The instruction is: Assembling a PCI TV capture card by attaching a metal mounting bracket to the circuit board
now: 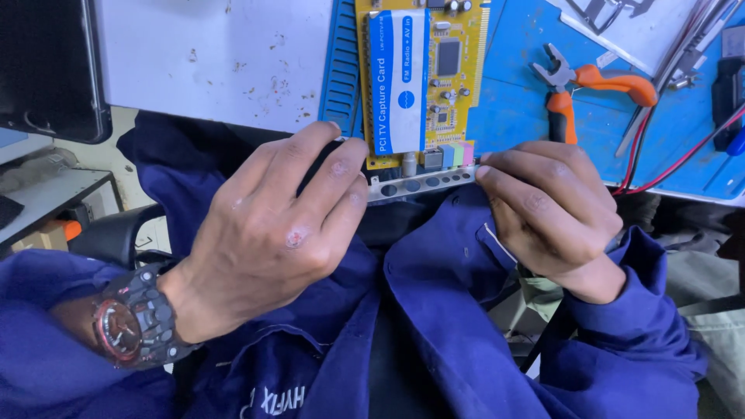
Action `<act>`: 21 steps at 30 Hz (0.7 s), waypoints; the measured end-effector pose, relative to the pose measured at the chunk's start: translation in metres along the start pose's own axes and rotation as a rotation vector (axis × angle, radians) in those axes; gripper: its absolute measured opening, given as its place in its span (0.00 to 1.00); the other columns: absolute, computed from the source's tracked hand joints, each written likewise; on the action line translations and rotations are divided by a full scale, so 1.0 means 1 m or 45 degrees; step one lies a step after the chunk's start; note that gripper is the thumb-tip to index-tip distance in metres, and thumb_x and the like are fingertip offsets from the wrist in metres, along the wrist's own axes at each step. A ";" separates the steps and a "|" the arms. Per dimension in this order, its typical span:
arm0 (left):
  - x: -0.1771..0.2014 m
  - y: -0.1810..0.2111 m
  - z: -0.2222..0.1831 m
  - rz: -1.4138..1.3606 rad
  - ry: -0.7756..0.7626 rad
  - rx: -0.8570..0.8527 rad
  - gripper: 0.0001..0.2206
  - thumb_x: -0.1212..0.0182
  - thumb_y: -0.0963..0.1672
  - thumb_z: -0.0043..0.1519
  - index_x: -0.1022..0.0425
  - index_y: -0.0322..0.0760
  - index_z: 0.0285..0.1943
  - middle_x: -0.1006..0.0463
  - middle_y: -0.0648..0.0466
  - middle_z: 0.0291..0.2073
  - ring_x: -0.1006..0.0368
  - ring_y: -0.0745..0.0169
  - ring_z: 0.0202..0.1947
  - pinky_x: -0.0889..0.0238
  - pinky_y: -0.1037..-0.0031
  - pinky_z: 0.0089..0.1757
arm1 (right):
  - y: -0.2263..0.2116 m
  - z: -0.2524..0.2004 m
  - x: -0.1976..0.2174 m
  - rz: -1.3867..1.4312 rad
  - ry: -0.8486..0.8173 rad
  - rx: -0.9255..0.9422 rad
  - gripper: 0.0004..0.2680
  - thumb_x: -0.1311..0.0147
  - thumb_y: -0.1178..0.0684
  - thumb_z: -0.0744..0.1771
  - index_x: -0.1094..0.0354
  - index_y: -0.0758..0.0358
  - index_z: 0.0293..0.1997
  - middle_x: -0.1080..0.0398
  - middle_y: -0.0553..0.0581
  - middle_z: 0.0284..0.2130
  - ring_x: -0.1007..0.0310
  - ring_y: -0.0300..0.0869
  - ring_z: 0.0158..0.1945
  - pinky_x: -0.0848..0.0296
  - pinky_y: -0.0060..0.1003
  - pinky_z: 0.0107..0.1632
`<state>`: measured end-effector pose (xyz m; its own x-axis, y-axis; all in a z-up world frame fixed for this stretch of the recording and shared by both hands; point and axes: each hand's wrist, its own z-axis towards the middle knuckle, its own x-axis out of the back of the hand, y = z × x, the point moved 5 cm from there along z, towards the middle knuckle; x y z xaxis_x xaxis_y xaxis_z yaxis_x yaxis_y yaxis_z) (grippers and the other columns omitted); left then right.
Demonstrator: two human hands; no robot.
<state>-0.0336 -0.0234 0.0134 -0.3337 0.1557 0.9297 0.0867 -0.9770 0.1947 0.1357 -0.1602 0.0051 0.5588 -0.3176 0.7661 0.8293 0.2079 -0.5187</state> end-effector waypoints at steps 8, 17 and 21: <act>0.002 -0.003 0.001 -0.008 0.011 0.005 0.10 0.45 0.37 0.71 0.25 0.37 0.35 0.22 0.51 0.46 0.24 0.54 0.48 0.29 0.72 0.41 | 0.003 0.000 -0.001 0.010 0.058 -0.035 0.04 0.45 0.69 0.69 0.25 0.80 0.36 0.24 0.73 0.33 0.26 0.60 0.34 0.28 0.47 0.40; 0.001 -0.004 0.002 -0.031 0.004 0.019 0.04 0.42 0.38 0.72 0.22 0.39 0.47 0.22 0.52 0.46 0.25 0.55 0.47 0.27 0.72 0.43 | 0.004 -0.003 -0.001 0.035 -0.005 -0.031 0.05 0.48 0.68 0.70 0.25 0.81 0.41 0.23 0.73 0.37 0.24 0.62 0.37 0.25 0.49 0.44; 0.002 -0.004 0.005 -0.041 0.020 0.034 0.05 0.43 0.38 0.73 0.24 0.38 0.45 0.22 0.50 0.47 0.24 0.55 0.46 0.27 0.72 0.41 | 0.004 -0.004 -0.001 0.013 -0.001 -0.013 0.05 0.48 0.69 0.70 0.25 0.80 0.40 0.23 0.73 0.36 0.24 0.62 0.37 0.26 0.49 0.43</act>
<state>-0.0302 -0.0185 0.0159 -0.3516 0.1846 0.9178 0.1007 -0.9672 0.2331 0.1380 -0.1626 0.0007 0.5674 -0.3147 0.7609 0.8233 0.2019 -0.5305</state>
